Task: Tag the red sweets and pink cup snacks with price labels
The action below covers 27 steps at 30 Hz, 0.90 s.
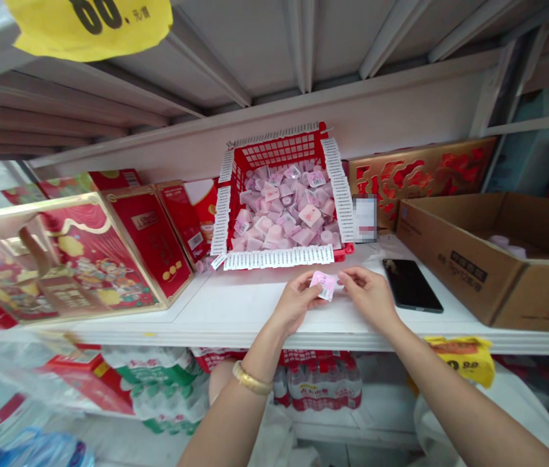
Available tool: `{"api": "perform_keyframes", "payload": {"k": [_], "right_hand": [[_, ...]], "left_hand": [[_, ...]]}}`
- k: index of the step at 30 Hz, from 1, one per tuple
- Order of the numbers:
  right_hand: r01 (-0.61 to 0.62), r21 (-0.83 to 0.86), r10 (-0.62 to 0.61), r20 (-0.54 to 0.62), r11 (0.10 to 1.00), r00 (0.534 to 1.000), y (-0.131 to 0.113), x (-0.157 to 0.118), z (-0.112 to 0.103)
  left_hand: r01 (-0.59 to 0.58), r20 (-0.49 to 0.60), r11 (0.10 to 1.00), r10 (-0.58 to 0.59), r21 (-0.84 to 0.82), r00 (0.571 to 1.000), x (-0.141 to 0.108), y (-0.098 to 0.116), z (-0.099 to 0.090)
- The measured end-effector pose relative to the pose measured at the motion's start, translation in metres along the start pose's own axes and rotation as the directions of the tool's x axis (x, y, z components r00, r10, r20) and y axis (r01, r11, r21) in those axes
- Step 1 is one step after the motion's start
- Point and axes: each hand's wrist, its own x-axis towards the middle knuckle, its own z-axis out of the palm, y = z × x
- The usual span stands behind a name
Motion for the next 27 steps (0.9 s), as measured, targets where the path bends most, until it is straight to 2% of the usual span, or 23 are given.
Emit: {"api": "perform_keyframes", "payload": {"k": [2,5,9,13,19,27], "right_hand": [[0.020,-0.034,-0.023,-0.078,0.999,0.997,-0.001,0.007,-0.001],[0.020,-0.063,-0.027,-0.112,0.998,0.993,-0.002,0.022,0.000],[-0.105,0.055,0.111,-0.117,0.993,0.987,-0.002,0.034,0.007],[-0.212,0.222,0.246,-0.138,0.952,0.959,-0.005,0.034,0.014],[-0.374,0.444,0.453,-0.085,0.815,0.887,-0.012,0.034,0.015],[-0.417,0.511,0.492,-0.013,0.752,0.871,-0.001,0.039,0.016]], "left_hand": [[-0.004,-0.014,1.000,0.004,-0.016,1.000,0.000,0.000,0.000],[-0.011,-0.025,0.999,0.010,-0.031,1.000,0.000,-0.001,0.000],[-0.037,-0.035,0.998,0.035,-0.056,0.999,0.000,-0.002,-0.001],[-0.040,-0.030,0.998,0.038,-0.056,0.999,0.000,-0.003,-0.001],[-0.055,-0.016,0.996,0.054,-0.067,0.998,-0.001,-0.003,-0.002],[-0.050,-0.010,0.996,0.050,-0.072,0.999,-0.001,-0.002,-0.003]]}}
